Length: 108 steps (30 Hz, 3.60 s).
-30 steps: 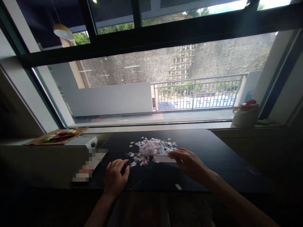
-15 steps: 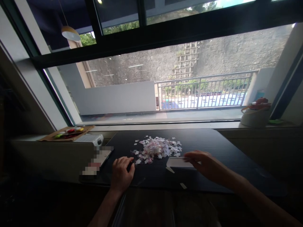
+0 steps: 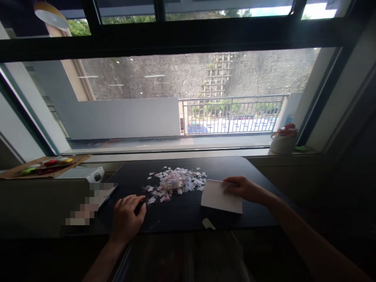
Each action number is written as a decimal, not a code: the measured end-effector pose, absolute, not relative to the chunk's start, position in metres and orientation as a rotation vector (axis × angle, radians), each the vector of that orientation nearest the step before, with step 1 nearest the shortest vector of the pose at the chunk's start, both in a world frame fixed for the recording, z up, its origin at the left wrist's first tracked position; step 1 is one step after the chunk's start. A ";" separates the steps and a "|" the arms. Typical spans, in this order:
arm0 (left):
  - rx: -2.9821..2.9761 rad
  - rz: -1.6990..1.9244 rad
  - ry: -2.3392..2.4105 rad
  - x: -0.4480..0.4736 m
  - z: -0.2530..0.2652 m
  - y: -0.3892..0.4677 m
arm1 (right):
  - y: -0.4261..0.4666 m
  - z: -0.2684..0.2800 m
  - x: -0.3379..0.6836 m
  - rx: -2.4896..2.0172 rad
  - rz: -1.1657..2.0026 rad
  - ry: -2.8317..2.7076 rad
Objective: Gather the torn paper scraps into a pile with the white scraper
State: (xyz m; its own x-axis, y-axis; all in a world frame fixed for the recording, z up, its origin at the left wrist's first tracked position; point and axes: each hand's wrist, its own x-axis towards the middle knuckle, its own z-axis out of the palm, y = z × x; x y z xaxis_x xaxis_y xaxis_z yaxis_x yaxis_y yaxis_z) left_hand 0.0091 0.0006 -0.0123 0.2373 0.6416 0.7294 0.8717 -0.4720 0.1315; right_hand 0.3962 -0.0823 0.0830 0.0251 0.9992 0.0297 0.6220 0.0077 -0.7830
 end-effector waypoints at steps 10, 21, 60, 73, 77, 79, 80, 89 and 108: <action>-2.217 -1.064 -1.355 0.006 -0.013 0.003 | -0.092 0.082 0.400 -1.630 0.972 -1.790; -2.223 -1.040 -1.340 0.005 -0.014 0.003 | -0.098 0.088 0.404 -1.605 0.989 -1.779; -2.196 -1.046 -1.288 0.007 -0.014 0.003 | -0.108 0.092 0.379 -1.649 0.283 -1.765; -2.184 -1.038 -1.268 0.007 -0.013 0.003 | -0.108 0.088 0.380 -1.705 0.347 -1.797; -2.191 -1.038 -1.268 0.007 -0.014 0.003 | -0.106 0.089 0.377 -1.712 0.352 -1.838; -2.193 -1.032 -1.275 0.007 -0.013 0.003 | -0.103 0.089 0.375 -1.682 0.354 -1.830; -2.190 -1.031 -1.281 0.007 -0.013 0.003 | -0.101 0.089 0.373 -1.656 0.363 -1.828; -2.217 -0.999 -1.355 0.009 -0.009 -0.002 | -0.111 0.098 0.373 -1.658 0.264 -1.885; -2.581 -0.813 -1.131 0.073 0.034 -0.018 | -0.125 0.098 0.384 -1.719 0.309 -1.846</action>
State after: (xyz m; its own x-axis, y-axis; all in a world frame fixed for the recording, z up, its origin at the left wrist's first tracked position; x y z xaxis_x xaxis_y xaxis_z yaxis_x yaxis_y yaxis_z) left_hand 0.0733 -0.0184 0.0336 0.5535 0.6140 0.5627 0.7289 -0.6839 0.0293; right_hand 0.3843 -0.1251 0.0981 0.0099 0.9656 0.2597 0.8282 0.1376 -0.5433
